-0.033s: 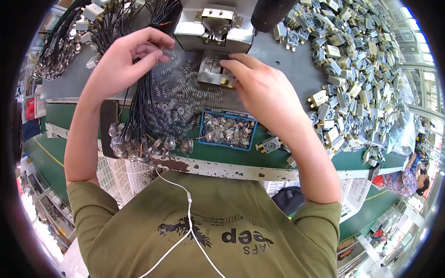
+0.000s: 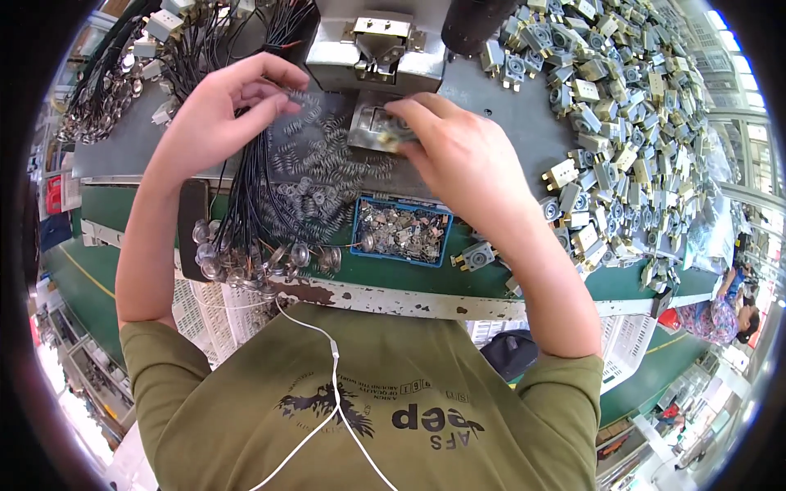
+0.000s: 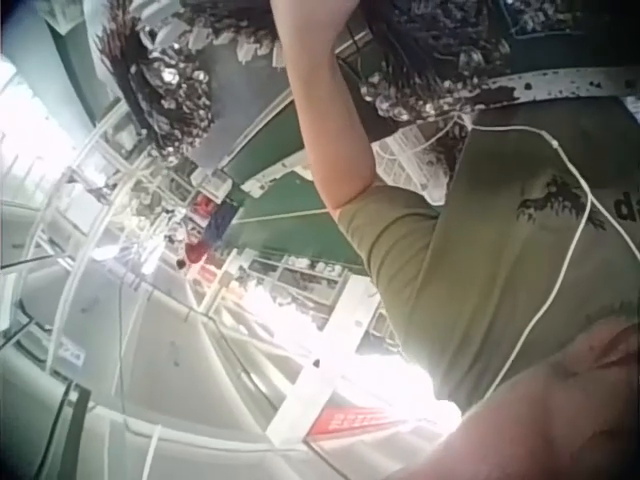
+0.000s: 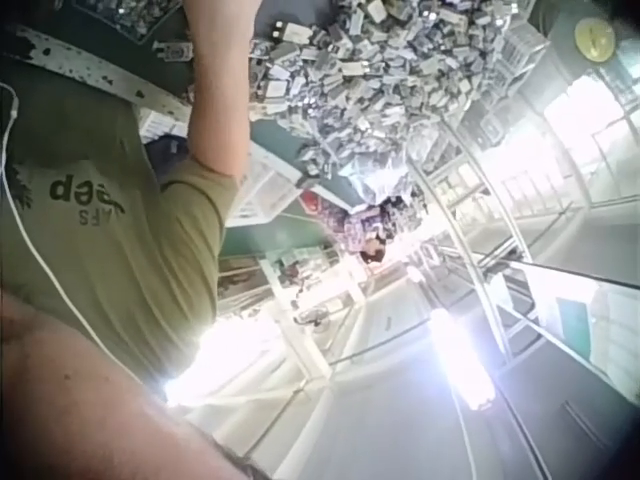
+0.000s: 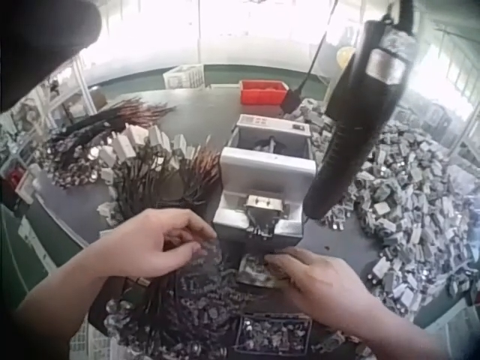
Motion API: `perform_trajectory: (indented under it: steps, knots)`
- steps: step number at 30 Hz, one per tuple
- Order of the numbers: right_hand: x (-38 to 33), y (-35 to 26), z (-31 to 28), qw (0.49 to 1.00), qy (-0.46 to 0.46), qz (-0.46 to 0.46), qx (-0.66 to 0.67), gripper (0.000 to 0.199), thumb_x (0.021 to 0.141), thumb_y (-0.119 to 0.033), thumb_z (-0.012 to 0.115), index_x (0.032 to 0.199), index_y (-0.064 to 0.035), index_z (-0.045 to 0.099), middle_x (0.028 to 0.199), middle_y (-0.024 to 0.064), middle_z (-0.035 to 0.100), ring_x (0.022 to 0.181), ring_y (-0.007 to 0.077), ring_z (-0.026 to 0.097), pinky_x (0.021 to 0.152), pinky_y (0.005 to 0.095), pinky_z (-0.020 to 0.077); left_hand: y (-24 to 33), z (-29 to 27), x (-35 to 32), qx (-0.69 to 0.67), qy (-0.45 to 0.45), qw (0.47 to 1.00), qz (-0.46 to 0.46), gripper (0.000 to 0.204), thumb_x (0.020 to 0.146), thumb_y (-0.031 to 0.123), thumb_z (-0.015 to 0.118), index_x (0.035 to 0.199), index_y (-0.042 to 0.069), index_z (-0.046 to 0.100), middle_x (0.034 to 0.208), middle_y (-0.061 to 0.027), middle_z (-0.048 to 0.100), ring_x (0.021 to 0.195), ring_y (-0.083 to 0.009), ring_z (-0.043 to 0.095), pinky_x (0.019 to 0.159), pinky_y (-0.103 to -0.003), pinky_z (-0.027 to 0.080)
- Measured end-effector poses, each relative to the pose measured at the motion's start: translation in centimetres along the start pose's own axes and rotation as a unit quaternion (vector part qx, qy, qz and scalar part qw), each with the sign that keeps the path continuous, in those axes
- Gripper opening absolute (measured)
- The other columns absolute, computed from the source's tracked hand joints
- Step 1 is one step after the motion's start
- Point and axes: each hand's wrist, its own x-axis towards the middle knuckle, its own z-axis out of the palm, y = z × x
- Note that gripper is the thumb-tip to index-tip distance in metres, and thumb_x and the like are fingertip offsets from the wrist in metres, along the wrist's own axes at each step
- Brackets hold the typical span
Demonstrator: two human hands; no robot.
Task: Assembling and securing electrical components using hand tools and a stationary machine at a factory workstation.
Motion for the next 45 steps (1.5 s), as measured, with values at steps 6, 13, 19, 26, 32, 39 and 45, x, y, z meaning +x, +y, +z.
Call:
perform_trajectory:
  steps: [6, 13, 19, 26, 32, 39, 45]
  knots:
    - [0.0, 0.4, 3.2, 0.989, 0.122, -0.035, -0.080, 0.035, 0.085, -0.024, 0.081, 0.118, -0.0157, 0.073, 0.099, 0.0047, 0.070, 0.075, 0.0282, 0.066, 0.069, 0.0389, 0.0549, 0.4, 0.4, 0.4, -0.025, -0.023, 0.998, -0.045, 0.026, 0.097, 0.005, 0.068, 0.122, -0.003, 0.064, 0.108, -0.0059, 0.071, 0.095, -0.0091, 0.068, 0.084, -0.024, 0.054]
    - [1.3, -4.2, 1.6, 0.975, 0.140, 0.003, 0.174, 0.046, 0.082, -0.013, 0.088, 0.122, -0.0066, 0.067, 0.104, 0.0075, 0.075, 0.083, 0.0155, 0.073, 0.072, 0.0288, 0.0577, 0.5, 1.7, 1.0, -0.060, 0.013, 0.996, 0.057, 0.026, 0.099, 0.005, 0.066, 0.124, -0.003, 0.066, 0.112, -0.0050, 0.073, 0.098, -0.0080, 0.068, 0.085, -0.025, 0.055]
    - [3.2, -3.0, 2.2, 0.950, 0.127, 0.050, 0.282, 0.031, 0.097, -0.010, 0.074, 0.124, -0.0007, 0.064, 0.105, 0.0097, 0.077, 0.086, 0.0142, 0.074, 0.075, 0.0276, 0.0599, 0.7, 1.2, 1.3, -0.039, 0.003, 0.998, 0.043, 0.029, 0.099, 0.001, 0.066, 0.128, -0.002, 0.065, 0.120, -0.0062, 0.070, 0.108, -0.0122, 0.068, 0.095, -0.028, 0.054]
    - [2.3, -2.8, 2.9, 0.783, 0.053, 0.189, 0.590, 0.027, 0.103, -0.010, 0.064, 0.124, 0.0071, 0.062, 0.115, 0.0161, 0.072, 0.101, 0.0204, 0.072, 0.090, 0.0326, 0.0624, 0.4, 2.0, 0.8, 0.104, 0.070, 0.979, 0.158, 0.023, 0.092, 0.004, 0.071, 0.115, 0.004, 0.073, 0.102, -0.0113, 0.070, 0.088, -0.0229, 0.070, 0.081, -0.032, 0.056]
    - [2.5, -3.6, 3.5, 0.847, 0.107, 0.163, 0.495, 0.026, 0.102, -0.008, 0.067, 0.123, 0.0058, 0.063, 0.111, 0.0125, 0.074, 0.103, 0.0172, 0.072, 0.088, 0.0317, 0.0624, 0.5, 2.7, 0.9, 0.083, 0.057, 0.985, 0.141, 0.025, 0.088, 0.014, 0.079, 0.110, 0.004, 0.075, 0.100, -0.0102, 0.070, 0.081, -0.0205, 0.070, 0.074, -0.032, 0.056]
    - [2.8, -3.7, 2.0, 0.852, 0.017, 0.215, 0.478, 0.032, 0.109, -0.029, 0.057, 0.113, 0.0025, 0.061, 0.095, 0.0133, 0.076, 0.072, 0.0125, 0.070, 0.059, 0.0237, 0.0544, 0.5, 2.2, 1.0, 0.194, 0.066, 0.952, 0.228, 0.023, 0.087, 0.000, 0.076, 0.110, 0.002, 0.072, 0.104, -0.0088, 0.068, 0.087, -0.0209, 0.068, 0.078, -0.031, 0.056]
    - [1.7, -4.1, 1.3, 0.878, -0.029, 0.281, 0.386, 0.034, 0.106, -0.033, 0.062, 0.114, 0.0001, 0.060, 0.091, 0.0128, 0.076, 0.062, 0.0105, 0.065, 0.053, 0.0247, 0.0491, -0.3, 2.8, 0.9, 0.275, 0.074, 0.912, 0.294, 0.023, 0.086, 0.000, 0.076, 0.108, 0.006, 0.072, 0.101, -0.0068, 0.066, 0.082, -0.0263, 0.067, 0.072, -0.035, 0.056]
